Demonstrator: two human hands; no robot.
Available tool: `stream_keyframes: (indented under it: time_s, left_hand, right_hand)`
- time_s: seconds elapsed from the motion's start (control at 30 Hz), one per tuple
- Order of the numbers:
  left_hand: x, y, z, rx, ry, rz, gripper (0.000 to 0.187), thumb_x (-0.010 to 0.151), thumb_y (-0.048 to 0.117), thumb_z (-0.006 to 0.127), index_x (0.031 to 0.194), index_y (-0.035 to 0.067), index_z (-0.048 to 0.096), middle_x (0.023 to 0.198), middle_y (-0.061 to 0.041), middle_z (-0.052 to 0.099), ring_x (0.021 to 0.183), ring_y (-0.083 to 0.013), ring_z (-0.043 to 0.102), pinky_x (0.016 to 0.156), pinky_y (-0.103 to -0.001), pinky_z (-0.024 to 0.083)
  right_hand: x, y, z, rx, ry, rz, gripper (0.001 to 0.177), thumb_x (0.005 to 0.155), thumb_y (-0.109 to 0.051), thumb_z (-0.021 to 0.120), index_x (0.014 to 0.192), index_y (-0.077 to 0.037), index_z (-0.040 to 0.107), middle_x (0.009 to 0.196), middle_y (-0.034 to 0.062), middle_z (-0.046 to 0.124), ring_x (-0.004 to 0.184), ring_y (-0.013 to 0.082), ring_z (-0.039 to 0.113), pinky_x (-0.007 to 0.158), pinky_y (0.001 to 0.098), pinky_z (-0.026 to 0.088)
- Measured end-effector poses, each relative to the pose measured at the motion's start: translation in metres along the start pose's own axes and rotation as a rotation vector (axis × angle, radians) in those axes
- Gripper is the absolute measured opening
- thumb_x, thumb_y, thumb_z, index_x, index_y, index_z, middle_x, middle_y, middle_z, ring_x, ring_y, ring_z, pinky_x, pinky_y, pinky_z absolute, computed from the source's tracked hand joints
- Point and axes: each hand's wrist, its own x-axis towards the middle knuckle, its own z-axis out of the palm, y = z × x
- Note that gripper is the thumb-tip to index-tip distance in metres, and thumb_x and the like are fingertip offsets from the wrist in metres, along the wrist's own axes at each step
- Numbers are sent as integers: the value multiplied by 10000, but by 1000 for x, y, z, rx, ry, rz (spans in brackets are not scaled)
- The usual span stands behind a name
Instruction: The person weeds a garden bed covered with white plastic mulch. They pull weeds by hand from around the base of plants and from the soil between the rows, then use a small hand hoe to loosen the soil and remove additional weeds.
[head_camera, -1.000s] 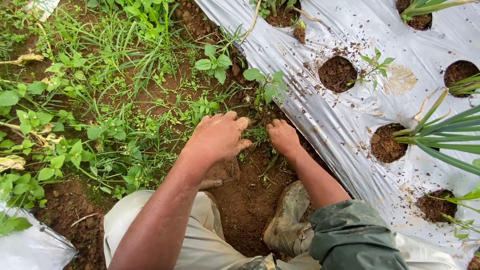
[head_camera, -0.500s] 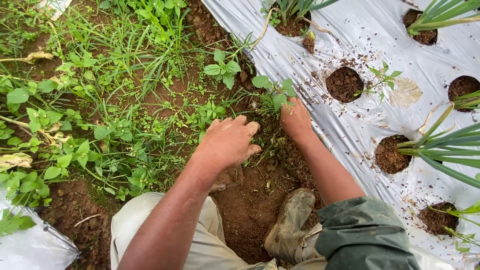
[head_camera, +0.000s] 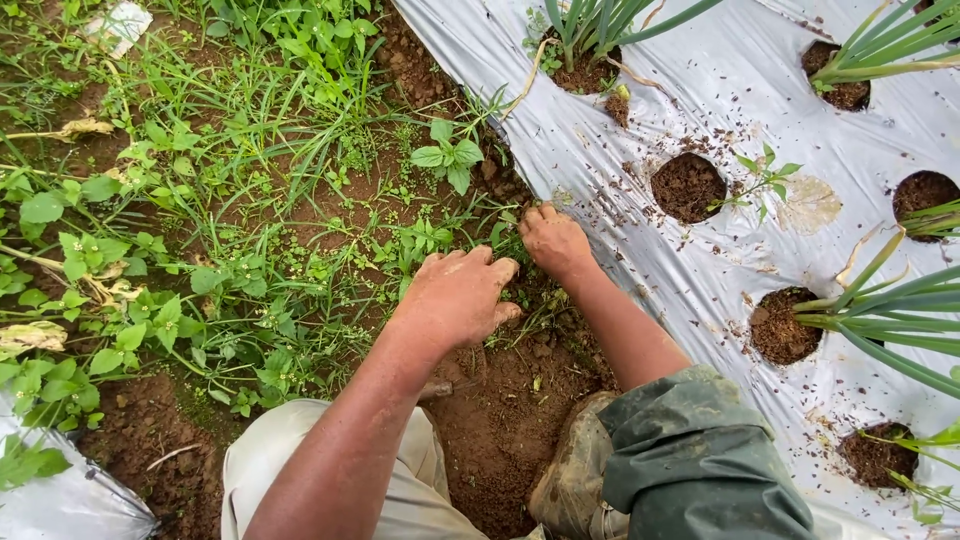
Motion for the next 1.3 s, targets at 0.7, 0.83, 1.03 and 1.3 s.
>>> stream_keyframes:
  time_s: [0.7, 0.83, 1.03, 1.3]
  left_hand:
    - [-8, -20, 2, -11, 18, -21, 541, 1016, 420, 569, 1459, 110, 532, 1356, -233, 585, 1309, -421, 567, 1120, -649, 391]
    - [-8, -23, 4, -27, 6, -39, 538, 1015, 406, 569, 1463, 111, 527, 1368, -239, 577, 1316, -422, 558, 1128, -659, 376]
    - [-13, -31, 7, -54, 4, -65, 572, 1016, 397, 570, 1506, 112, 486, 1390, -234, 561, 1344, -427, 532, 1144, -669, 357]
    - [-23, -45, 10, -60, 15, -92, 580, 1022, 390, 564, 1521, 109, 467, 1419, -240, 541, 1359, -427, 522, 1139, -670, 363]
  right_hand:
    - [-15, 0, 2, 22, -131, 29, 229, 970, -147, 480, 913, -156, 702, 872, 39, 649, 926, 223, 669, 703, 312, 584]
    - [-10, -2, 0, 41, -145, 70, 240, 976, -143, 476, 905, -141, 705, 860, 50, 645, 889, 231, 669, 690, 313, 580]
    - [-13, -6, 11, 67, -114, 68, 219, 952, -152, 500, 911, -109, 711, 869, 84, 653, 878, 270, 688, 702, 326, 587]
    - [-18, -7, 0, 72, -182, 95, 229, 958, -141, 485, 929, -109, 710, 875, 70, 653, 856, 255, 702, 698, 312, 591]
